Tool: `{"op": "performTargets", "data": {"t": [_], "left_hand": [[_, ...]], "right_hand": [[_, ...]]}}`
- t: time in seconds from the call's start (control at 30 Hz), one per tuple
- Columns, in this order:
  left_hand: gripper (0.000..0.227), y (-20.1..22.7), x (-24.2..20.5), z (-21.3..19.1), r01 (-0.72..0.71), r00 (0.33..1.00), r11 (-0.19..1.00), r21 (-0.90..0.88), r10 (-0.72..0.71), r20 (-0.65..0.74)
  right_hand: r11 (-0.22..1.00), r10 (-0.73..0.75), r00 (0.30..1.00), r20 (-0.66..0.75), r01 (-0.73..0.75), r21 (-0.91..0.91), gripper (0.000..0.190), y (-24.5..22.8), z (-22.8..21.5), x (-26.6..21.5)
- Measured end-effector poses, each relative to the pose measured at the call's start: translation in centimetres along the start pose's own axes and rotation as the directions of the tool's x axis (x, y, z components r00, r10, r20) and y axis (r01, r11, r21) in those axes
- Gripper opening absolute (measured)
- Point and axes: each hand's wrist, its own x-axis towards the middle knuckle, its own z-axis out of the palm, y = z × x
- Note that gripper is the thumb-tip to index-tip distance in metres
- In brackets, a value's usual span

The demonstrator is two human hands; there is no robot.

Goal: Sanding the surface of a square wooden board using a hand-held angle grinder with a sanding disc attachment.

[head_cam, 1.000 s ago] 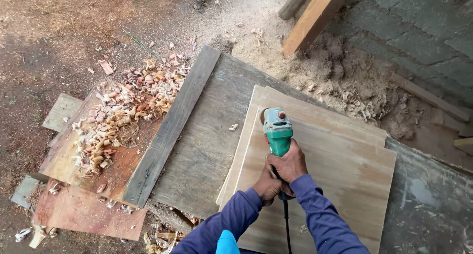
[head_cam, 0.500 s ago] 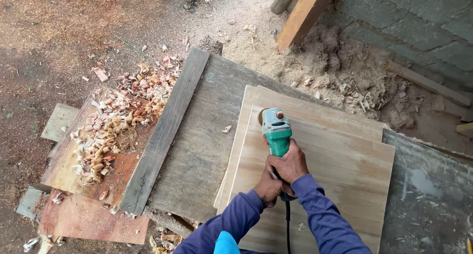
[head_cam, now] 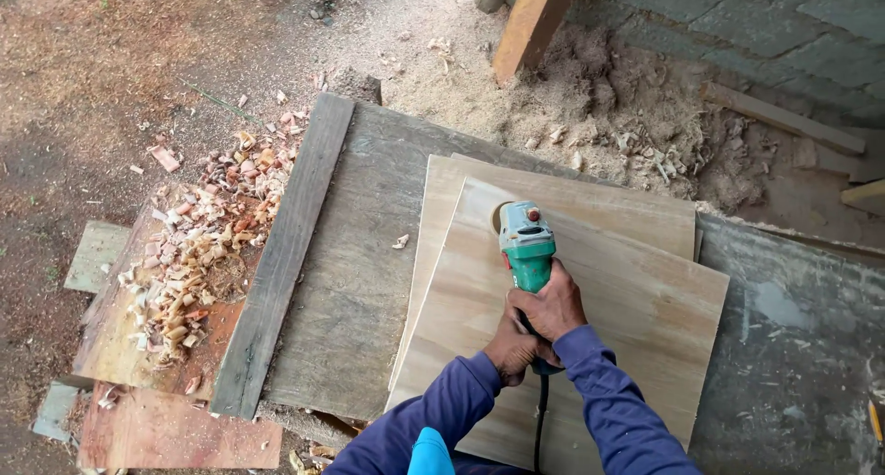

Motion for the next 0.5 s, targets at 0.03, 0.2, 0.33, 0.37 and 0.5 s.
{"op": "performTargets", "data": {"t": [0.03, 0.2, 0.33, 0.37, 0.5], "left_hand": [[0.095, 0.0, 0.0, 0.2, 0.023, 1.0, 1.0, -0.015, -0.023, -0.001], [0.094, -0.7, -0.1, 0.7, -0.039, 0.998, 0.996, 0.076, 0.035, 0.05], [0.106, -0.1, -1.1, 2.1, 0.004, 0.992, 0.994, 0.113, -0.018, 0.126], [0.106, -0.3, -1.0, 2.8, 0.009, 0.991, 0.993, 0.118, -0.025, 0.133], [0.108, -2.2, -0.6, 5.0, -0.007, 0.972, 0.996, 0.092, -0.015, 0.234]], "right_hand": [[1.0, 0.002, 1.0, -0.005, -0.002, 0.001, 0.059, 0.2, -0.1, 0.0], [0.991, -0.015, 0.999, -0.031, 0.019, 0.129, 0.057, 0.9, -1.2, -1.0], [0.971, -0.02, 0.996, -0.084, 0.04, 0.235, 0.056, 1.4, -3.1, -2.5], [0.971, -0.014, 0.996, -0.092, 0.036, 0.237, 0.056, 1.7, -3.8, -2.7], [0.963, -0.003, 0.993, -0.121, 0.036, 0.268, 0.053, 3.3, -6.5, -3.4]]}}
